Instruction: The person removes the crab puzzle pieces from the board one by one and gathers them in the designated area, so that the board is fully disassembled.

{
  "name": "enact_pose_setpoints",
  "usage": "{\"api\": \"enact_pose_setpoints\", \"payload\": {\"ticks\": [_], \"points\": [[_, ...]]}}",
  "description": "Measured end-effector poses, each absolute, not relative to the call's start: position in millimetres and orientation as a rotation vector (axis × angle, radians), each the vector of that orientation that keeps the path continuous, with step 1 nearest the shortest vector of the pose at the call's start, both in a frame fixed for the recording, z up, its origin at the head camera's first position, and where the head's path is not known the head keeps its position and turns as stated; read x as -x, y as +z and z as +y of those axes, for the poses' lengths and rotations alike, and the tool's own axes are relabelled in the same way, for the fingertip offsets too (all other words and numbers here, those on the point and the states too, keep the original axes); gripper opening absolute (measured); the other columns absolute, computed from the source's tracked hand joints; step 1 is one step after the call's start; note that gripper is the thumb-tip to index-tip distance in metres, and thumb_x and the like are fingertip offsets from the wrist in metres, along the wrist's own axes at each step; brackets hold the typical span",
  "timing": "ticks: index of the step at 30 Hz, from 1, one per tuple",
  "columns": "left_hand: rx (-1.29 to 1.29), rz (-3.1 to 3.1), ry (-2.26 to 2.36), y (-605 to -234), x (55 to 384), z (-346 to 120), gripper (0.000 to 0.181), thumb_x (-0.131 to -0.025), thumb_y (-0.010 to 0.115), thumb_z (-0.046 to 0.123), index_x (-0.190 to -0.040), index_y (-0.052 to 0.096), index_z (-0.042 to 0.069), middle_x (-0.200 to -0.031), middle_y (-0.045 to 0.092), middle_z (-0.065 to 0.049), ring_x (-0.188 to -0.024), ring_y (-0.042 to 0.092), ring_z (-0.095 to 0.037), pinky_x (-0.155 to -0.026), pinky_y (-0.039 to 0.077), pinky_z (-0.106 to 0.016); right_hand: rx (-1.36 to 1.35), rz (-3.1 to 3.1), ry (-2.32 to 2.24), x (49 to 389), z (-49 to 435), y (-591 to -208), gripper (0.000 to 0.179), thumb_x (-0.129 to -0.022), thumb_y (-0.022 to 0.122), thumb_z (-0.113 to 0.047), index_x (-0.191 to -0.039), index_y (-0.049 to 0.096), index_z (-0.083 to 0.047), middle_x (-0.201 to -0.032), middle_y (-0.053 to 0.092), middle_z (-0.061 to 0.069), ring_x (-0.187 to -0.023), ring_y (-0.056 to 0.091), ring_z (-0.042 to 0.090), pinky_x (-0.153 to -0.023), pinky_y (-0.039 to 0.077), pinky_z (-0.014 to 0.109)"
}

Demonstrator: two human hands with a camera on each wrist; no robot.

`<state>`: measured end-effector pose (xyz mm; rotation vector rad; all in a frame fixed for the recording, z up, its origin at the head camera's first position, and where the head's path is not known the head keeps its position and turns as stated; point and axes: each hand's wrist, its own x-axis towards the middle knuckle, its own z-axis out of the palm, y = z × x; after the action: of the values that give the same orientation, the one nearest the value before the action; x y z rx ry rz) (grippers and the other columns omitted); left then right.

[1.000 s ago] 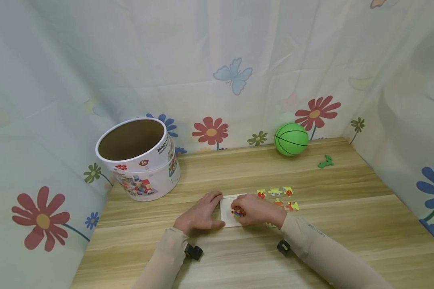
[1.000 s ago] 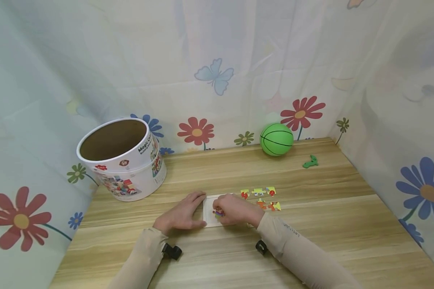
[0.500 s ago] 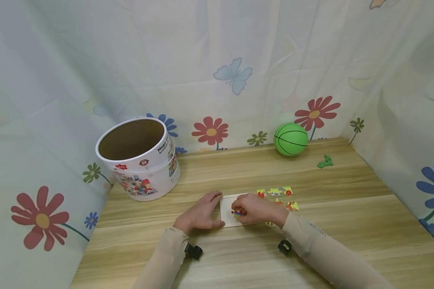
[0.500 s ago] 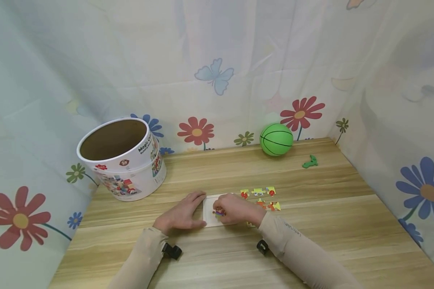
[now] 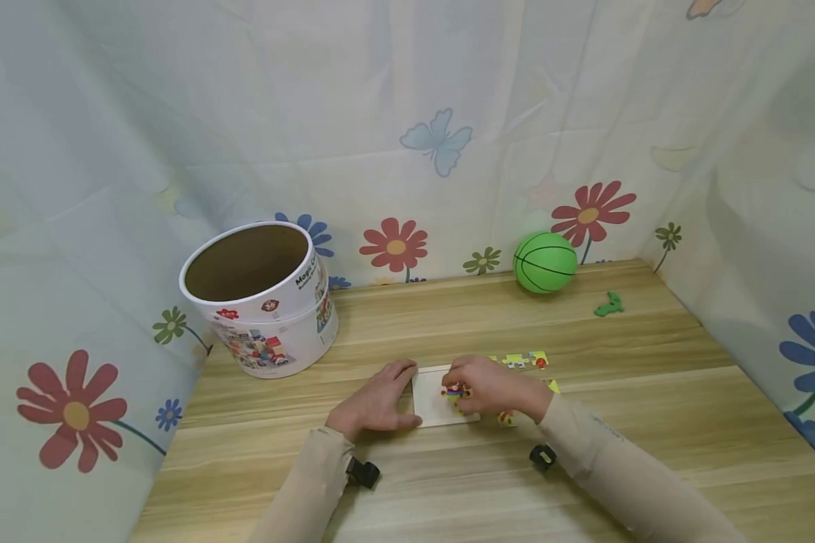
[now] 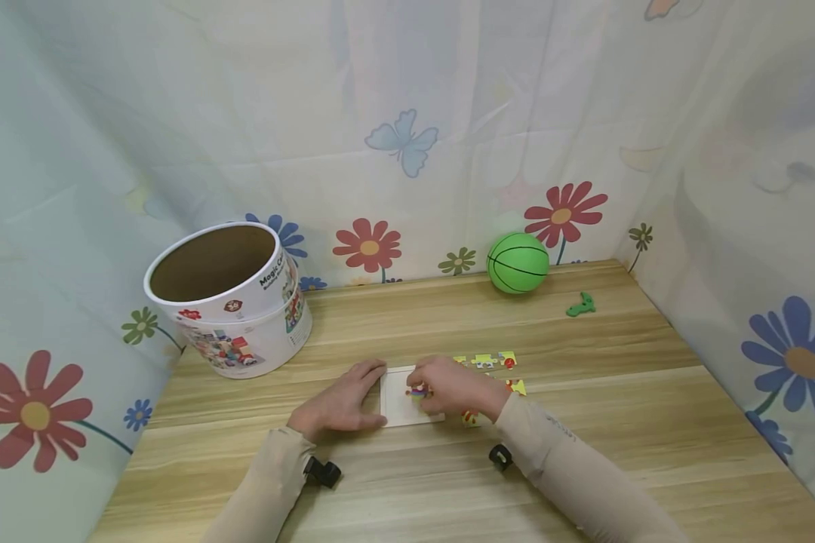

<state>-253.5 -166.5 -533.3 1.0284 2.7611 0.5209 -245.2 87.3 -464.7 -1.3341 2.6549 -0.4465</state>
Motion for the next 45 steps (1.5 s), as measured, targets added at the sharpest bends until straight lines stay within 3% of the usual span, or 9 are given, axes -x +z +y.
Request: {"api": "enact_pose_setpoints", "payload": {"ticks": [17, 28, 38, 45], "points": [[-1.045, 2.769, 0.502, -537, 255, -167, 0.092, -0.079, 0.071, 0.051, -0.148, 0.036, 0.000, -0.152, 0.034, -0.012, -0.140, 0.033, -0.028, -0.115, 0.032, -0.042, 1.282, 2.719, -0.484, 241, 121, -462, 0.030, -0.078, 0.069, -0.006, -0.107, 0.072, -0.004, -0.100, 0.066, 0.004, -0.091, 0.060, 0.016, -0.082, 0.054, 0.033], [-1.038, 2.760, 0.502, -537, 254, -166, 0.093, -0.079, 0.070, 0.052, -0.148, 0.035, 0.001, -0.152, 0.033, -0.011, -0.141, 0.032, -0.028, -0.116, 0.031, -0.043, 1.218, 2.776, -0.466, 234, 142, -467, 0.029, -0.070, 0.065, -0.002, -0.098, 0.072, -0.009, -0.089, 0.063, 0.000, -0.079, 0.050, 0.010, -0.068, 0.047, 0.025], [-1.014, 2.754, 0.500, -537, 256, -167, 0.094, -0.079, 0.070, 0.052, -0.149, 0.034, 0.002, -0.154, 0.032, -0.010, -0.142, 0.031, -0.027, -0.116, 0.031, -0.043, 1.196, 2.800, -0.378, 229, 160, -467, 0.023, -0.079, 0.074, -0.014, -0.101, 0.074, -0.010, -0.100, 0.068, -0.001, -0.093, 0.060, 0.017, -0.083, 0.052, 0.037], [-1.024, 2.753, 0.501, -536, 256, -167, 0.093, -0.079, 0.071, 0.051, -0.149, 0.035, 0.002, -0.153, 0.032, -0.010, -0.142, 0.032, -0.027, -0.116, 0.031, -0.043, 1.219, 2.812, -0.397, 224, 170, -470, 0.018, -0.077, 0.075, -0.010, -0.095, 0.073, -0.011, -0.090, 0.066, -0.003, -0.082, 0.054, 0.012, -0.074, 0.047, 0.032]]}}
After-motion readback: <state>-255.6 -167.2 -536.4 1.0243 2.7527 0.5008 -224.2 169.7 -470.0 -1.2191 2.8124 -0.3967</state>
